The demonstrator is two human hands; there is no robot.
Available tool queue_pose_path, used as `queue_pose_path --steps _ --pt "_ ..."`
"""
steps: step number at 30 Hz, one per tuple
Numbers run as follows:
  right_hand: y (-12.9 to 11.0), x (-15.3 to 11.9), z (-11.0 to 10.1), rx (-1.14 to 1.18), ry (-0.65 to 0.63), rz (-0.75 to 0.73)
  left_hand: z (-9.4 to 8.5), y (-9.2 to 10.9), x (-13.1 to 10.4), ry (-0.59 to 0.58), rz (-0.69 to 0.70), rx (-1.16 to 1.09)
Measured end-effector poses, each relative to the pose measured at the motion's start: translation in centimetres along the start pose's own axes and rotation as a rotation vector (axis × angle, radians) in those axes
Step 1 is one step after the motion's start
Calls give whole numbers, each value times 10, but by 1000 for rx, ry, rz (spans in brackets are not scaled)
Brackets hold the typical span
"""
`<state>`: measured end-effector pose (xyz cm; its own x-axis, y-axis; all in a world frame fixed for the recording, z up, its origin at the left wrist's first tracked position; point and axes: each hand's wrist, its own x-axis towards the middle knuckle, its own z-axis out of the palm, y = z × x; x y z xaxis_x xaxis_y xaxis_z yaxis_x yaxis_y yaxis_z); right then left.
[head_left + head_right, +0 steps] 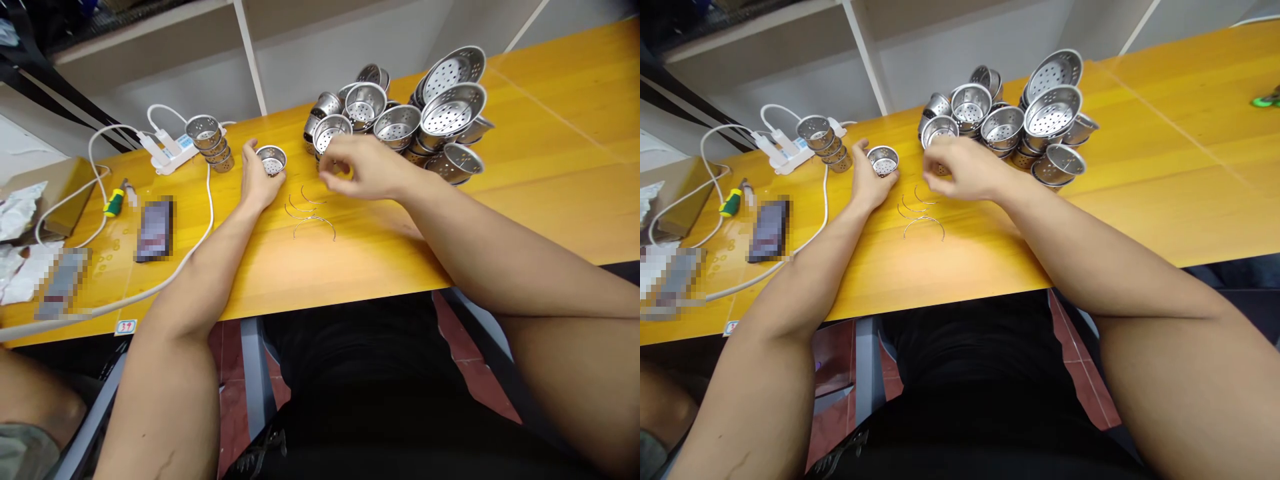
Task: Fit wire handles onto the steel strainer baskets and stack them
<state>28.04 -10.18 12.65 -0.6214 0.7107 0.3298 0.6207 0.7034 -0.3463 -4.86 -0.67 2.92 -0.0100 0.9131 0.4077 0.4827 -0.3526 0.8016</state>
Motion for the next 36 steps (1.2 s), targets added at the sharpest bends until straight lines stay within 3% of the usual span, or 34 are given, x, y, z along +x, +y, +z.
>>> queue_pose_path --steps 4,10,21,36 --pt "-12 -4 20 -56 -262 -75 -1 6 -4 4 -39 28" --pt "-22 7 51 -87 -282 -93 -1 0 -2 3 -49 81" --pt "-42 11 33 -177 -369 21 -2 11 -7 -49 -29 121" --pt "-16 10 36 87 -177 -141 4 5 -3 -48 50 57"
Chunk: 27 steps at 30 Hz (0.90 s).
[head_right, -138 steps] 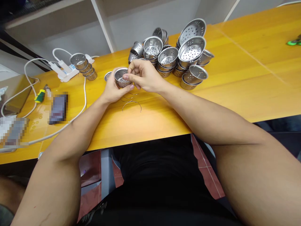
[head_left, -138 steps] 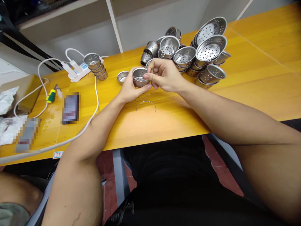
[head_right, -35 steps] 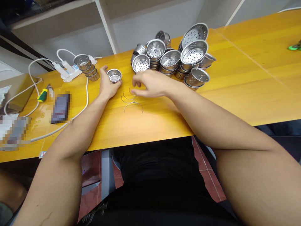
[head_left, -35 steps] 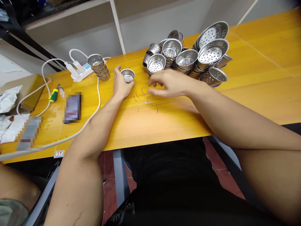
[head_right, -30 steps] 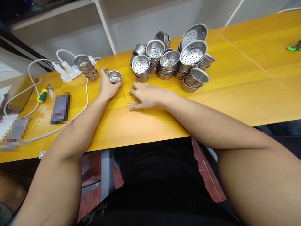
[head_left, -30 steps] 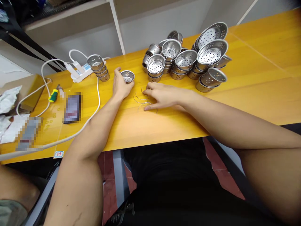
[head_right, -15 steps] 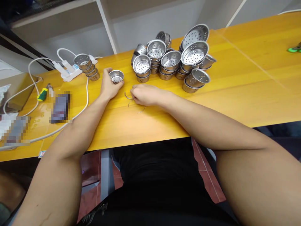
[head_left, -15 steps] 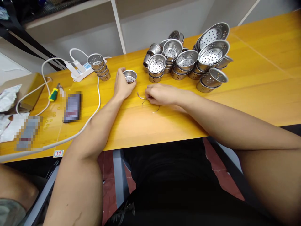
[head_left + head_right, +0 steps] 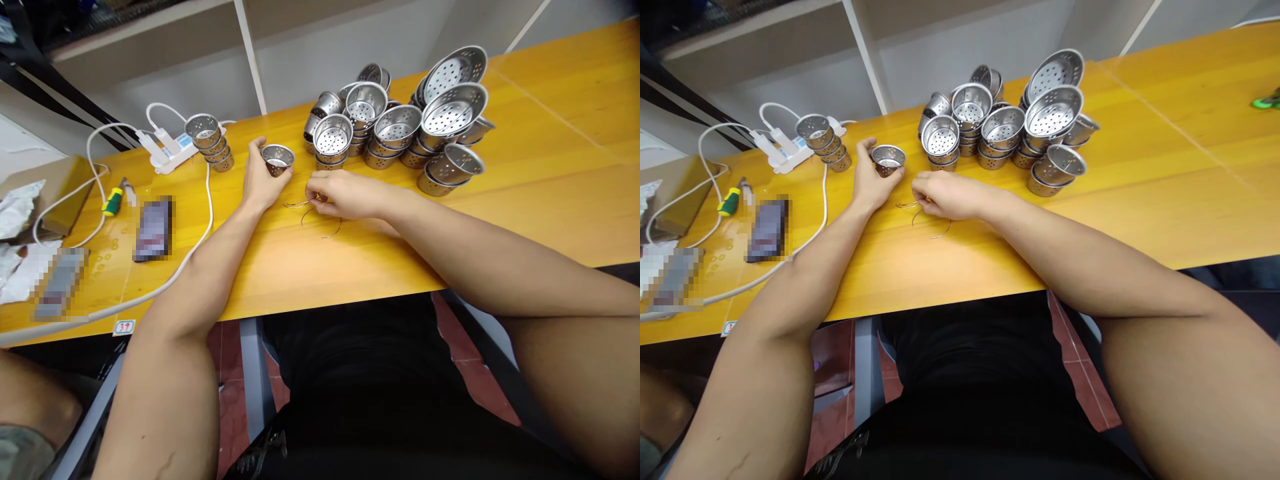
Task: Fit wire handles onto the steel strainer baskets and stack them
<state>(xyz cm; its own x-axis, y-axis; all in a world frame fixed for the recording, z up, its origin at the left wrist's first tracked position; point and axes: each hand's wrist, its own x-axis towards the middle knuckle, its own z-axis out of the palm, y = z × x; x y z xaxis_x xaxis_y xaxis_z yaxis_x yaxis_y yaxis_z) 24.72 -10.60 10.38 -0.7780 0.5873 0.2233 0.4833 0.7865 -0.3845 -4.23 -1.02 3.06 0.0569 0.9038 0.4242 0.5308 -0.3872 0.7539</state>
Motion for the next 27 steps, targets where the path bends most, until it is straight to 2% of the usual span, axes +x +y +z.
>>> queue_pose_path --steps 6,13,22,27 --pt "4 -2 -1 36 7 -24 0 12 -3 10 8 -31" --pt "4 -3 -5 32 45 0 0 12 -2 -19 29 -25" --pt "2 -6 -9 41 235 13 -3 27 -5 -20 84 -33" --pt "16 -5 -1 101 366 17 1 9 1 -17 167 -52"
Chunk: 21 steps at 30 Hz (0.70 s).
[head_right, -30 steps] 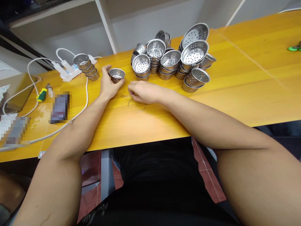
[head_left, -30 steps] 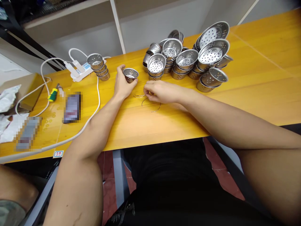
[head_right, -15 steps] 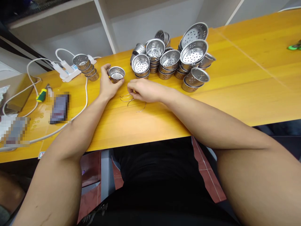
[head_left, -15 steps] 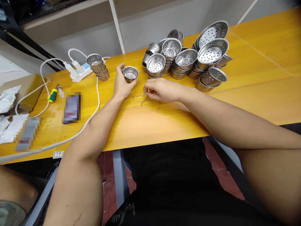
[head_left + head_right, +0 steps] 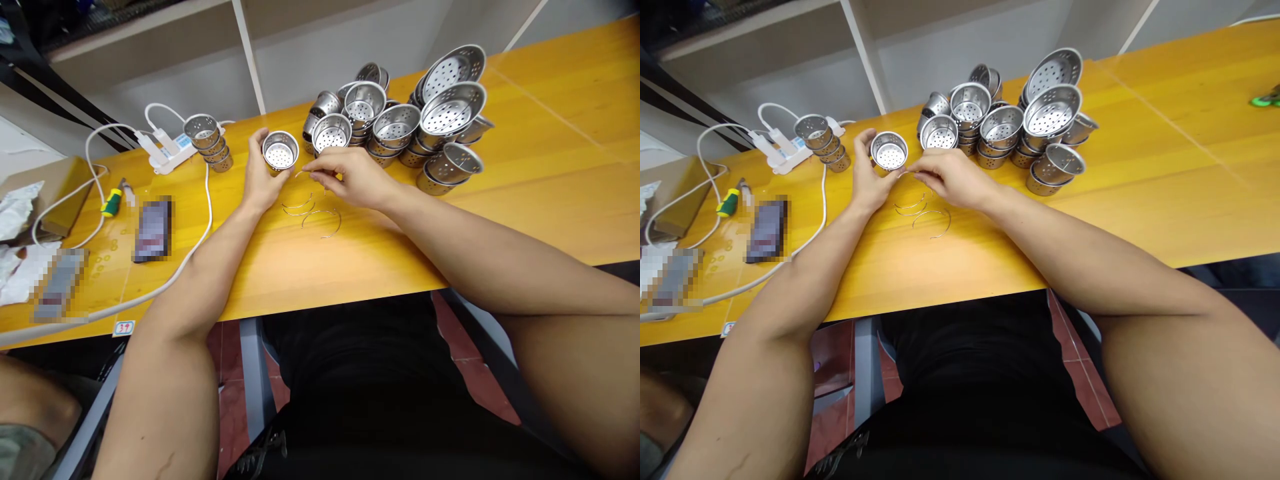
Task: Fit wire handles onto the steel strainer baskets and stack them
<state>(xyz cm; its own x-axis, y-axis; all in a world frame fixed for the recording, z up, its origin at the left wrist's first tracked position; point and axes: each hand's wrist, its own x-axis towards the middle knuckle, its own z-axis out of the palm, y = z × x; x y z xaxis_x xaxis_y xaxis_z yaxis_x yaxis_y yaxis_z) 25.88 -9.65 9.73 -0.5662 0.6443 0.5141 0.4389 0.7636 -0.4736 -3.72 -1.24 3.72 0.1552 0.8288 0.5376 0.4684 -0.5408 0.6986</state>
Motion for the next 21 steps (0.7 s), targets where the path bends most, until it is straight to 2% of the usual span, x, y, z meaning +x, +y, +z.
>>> queue_pose_path --steps 4,8,14,21 --pt "16 -2 9 113 157 27 3 -22 8 92 79 8" --pt "21 -2 12 147 217 41 2 -27 12 118 214 44" --pt "18 0 13 141 271 66 9 -22 6 39 263 -29" --pt "20 0 15 147 324 93 18 -32 4 -20 306 -79"
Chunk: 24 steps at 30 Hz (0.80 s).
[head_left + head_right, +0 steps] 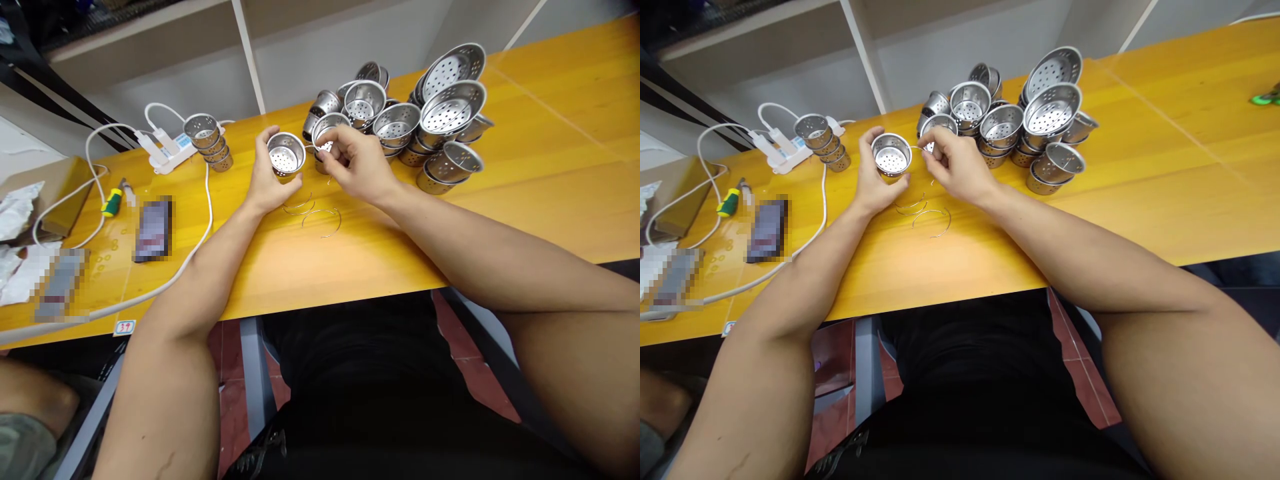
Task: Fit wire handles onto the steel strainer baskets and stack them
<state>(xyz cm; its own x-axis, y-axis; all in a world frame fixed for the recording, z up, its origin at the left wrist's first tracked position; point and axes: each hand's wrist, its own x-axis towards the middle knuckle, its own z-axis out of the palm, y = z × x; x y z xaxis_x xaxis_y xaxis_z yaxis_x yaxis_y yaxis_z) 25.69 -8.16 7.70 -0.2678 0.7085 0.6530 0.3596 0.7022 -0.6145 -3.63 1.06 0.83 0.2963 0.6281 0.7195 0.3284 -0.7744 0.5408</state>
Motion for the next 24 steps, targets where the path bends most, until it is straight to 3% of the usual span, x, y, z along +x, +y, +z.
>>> queue_pose_path --steps 10,24 --pt "7 0 3 30 19 18 6 14 -1 -54 -12 -66" --pt "-8 1 6 60 21 78 21 11 -4 -97 50 -198"
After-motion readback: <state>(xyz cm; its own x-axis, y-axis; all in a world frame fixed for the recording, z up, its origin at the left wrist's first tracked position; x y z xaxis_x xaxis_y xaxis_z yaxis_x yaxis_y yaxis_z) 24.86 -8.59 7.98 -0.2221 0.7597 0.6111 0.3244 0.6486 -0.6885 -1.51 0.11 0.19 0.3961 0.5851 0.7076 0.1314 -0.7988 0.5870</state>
